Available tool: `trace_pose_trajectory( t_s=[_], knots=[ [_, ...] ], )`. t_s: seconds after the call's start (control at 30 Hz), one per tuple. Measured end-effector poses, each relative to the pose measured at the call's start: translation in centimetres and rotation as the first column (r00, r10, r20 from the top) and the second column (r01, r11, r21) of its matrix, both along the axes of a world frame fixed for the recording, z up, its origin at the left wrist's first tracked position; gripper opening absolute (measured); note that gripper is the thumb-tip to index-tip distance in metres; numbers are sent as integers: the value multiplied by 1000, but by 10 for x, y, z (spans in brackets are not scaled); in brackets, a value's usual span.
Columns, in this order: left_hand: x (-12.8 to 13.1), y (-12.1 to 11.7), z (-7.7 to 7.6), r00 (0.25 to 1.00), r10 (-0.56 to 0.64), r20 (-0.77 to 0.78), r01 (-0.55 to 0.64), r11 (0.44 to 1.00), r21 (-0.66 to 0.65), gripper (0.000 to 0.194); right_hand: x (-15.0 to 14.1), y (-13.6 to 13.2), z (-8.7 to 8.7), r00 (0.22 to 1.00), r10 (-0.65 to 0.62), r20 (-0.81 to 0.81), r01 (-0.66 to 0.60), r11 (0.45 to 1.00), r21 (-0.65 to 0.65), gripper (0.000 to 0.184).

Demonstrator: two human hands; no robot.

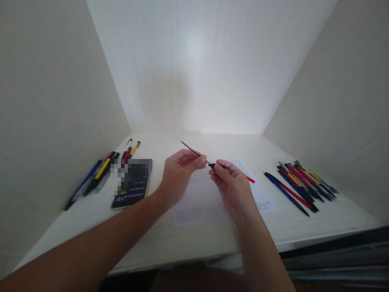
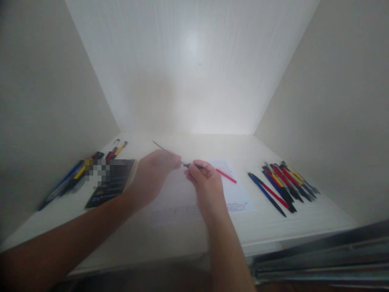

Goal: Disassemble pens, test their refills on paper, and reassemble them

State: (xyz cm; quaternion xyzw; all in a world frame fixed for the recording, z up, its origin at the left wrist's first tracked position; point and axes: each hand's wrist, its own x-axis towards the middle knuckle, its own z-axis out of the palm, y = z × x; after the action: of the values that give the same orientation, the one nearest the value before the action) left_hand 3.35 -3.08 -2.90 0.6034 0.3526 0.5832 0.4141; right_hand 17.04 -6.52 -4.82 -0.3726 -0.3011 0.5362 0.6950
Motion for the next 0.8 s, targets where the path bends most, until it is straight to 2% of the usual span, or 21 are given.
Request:
trace_pose_trajectory(
  t_s=[0.13,0.33,0.47,0.53,0.6,0.67,0.73,0.8],
  knots=[
    [0,0,2,1000,-22,-16,22,1000,2,8,1,1,0,999,-34,-16,34,999,0,30],
    [0,4,-6,993,-91,75,93,995,-21,4,1,0,-1,998,-14,66,13,1000,13,28],
    [1,4,-12,989,-143,41,144,989,-22,8,0,0,-1,996,-3,91,0,1000,30,29],
    [1,4,-15,993,-119,11,119,993,-20,8,0,-1,-1,995,-3,97,0,1000,28,29],
    [1,4,-17,997,-69,-31,71,996,52,7,0,-2,-1,995,9,97,-11,1000,24,30],
    [0,3,-19,994,-13,-106,35,977,210,3,1,-2,-1,997,30,72,-32,999,24,30],
    [-1,2,-20,982,37,-183,36,924,380,5,2,-2,-1,999,30,28,-31,999,22,34],
    [-3,0,-21,972,36,-234,82,877,473,11,4,-1,-1,1000,0,-9,0,1000,23,40]
  ],
)
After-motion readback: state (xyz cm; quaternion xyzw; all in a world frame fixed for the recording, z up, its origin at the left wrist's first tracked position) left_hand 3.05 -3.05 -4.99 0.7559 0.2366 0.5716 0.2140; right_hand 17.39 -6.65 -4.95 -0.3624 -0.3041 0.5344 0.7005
